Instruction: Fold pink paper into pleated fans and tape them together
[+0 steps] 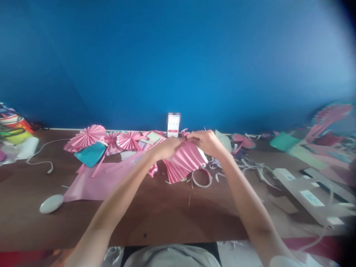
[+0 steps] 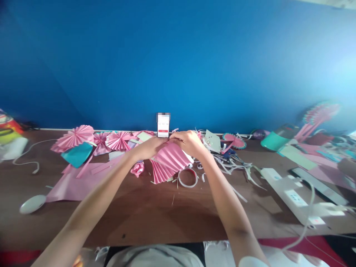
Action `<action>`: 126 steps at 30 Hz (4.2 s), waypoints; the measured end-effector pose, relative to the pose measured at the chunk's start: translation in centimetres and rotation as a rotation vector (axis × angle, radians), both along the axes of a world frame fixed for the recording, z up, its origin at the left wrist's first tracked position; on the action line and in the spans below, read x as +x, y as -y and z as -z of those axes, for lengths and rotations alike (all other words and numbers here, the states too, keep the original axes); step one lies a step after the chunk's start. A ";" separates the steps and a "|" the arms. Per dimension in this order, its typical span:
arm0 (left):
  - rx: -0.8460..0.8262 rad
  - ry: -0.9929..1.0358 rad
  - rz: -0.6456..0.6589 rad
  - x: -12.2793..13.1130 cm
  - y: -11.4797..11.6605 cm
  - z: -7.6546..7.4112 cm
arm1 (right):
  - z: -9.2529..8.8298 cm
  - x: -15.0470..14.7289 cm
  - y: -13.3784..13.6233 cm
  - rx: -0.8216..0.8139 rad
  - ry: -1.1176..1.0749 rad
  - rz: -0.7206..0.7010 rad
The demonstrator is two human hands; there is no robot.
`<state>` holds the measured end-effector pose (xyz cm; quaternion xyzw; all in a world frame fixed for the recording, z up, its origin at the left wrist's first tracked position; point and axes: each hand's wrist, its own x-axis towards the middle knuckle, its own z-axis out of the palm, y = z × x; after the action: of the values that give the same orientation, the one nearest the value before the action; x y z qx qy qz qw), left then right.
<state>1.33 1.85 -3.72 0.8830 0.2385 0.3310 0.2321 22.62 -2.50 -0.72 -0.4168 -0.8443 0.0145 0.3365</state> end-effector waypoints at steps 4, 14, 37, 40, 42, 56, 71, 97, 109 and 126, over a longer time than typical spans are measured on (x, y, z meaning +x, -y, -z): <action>-0.049 -0.218 0.083 -0.3 -0.1 -0.9 | -0.4 0.2 0.1 -0.038 0.001 0.036; -0.080 -0.238 0.091 -0.2 0.0 -1.2 | -0.1 0.2 0.0 0.026 0.078 0.015; -0.199 -0.275 0.225 -3.6 0.2 -4.4 | -2.3 2.5 1.5 -0.209 -0.154 0.063; -0.158 -0.295 0.116 -3.3 -0.2 -3.7 | -2.1 2.8 1.1 -0.145 -0.239 0.109; -0.153 -0.284 0.073 -3.1 -0.4 -3.3 | -2.0 3.0 0.9 -0.106 -0.269 0.126; -0.636 -0.334 0.238 -4.1 0.5 -4.7 | -2.4 3.4 1.3 -0.247 -0.126 0.082; -0.196 0.113 -0.005 -1.5 1.1 -4.6 | -1.7 3.0 0.4 -0.191 -0.436 0.067; -0.138 0.386 -0.074 -1.7 1.5 -5.0 | -2.7 3.5 1.3 0.096 -0.581 0.120; -0.100 0.233 0.010 -3.9 1.4 -5.8 | -3.2 3.5 2.6 0.048 -0.631 -0.001; -0.040 -0.064 0.034 -5.3 3.0 -8.4 | -3.7 0.8 3.9 0.019 -0.452 -0.004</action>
<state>-4.02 -1.20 4.72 0.8923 0.2370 0.2940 0.2475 23.42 -6.36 2.98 -0.3979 -0.7484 0.1003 0.5210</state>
